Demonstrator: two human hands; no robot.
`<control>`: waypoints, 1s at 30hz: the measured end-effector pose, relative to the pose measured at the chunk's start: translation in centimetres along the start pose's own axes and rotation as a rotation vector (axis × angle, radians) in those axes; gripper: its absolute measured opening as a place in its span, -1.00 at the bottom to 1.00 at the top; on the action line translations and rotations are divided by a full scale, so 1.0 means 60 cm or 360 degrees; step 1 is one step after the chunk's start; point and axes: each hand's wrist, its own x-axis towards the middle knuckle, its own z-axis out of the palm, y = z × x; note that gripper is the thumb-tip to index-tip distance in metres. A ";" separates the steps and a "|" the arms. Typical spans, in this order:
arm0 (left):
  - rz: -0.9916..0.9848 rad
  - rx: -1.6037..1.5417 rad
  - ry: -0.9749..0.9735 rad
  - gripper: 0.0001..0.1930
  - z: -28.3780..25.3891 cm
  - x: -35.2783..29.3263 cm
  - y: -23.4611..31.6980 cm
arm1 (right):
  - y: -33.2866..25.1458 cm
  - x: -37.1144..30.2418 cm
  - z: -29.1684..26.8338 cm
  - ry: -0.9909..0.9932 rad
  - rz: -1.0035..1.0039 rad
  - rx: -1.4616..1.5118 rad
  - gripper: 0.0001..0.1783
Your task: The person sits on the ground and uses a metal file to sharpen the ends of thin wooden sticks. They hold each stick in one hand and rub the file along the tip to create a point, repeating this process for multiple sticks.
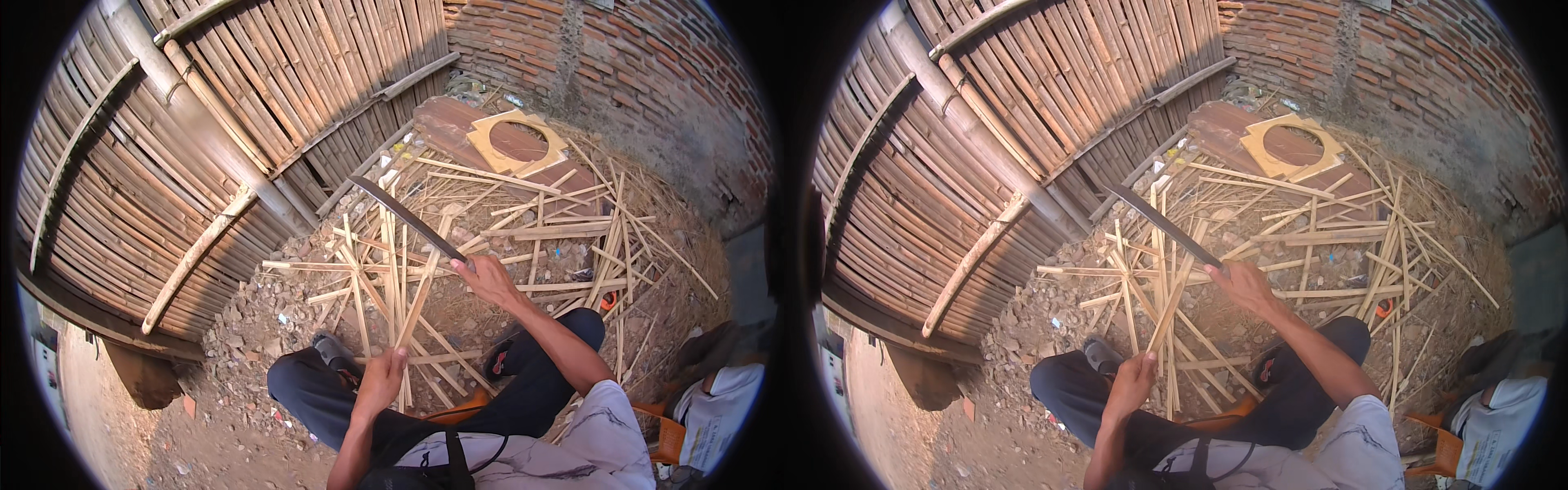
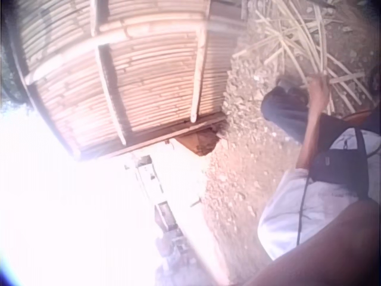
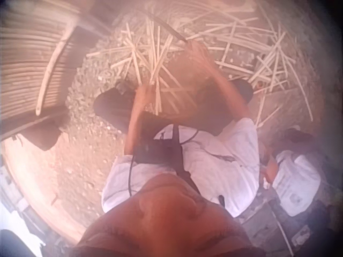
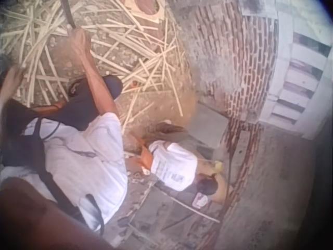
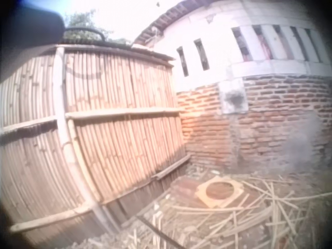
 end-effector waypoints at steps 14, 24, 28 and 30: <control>-0.0113 -0.0429 -0.0207 -0.46 0.012 -0.008 -0.043 | 0.016 0.012 0.017 0.0079 0.0162 0.0215 -0.19; -0.0172 -0.0572 -0.0293 -0.49 -0.010 -0.007 -0.016 | -0.015 -0.005 0.007 -0.0084 -0.0076 0.0096 -0.23; -0.0365 -0.0794 -0.0482 -0.50 -0.024 -0.029 -0.005 | 0.025 0.018 -0.016 0.0143 0.0052 0.0159 -0.22; -0.0360 -0.0867 -0.0544 -0.50 -0.021 -0.019 -0.004 | 0.008 0.000 0.007 -0.0001 -0.0129 0.0188 -0.20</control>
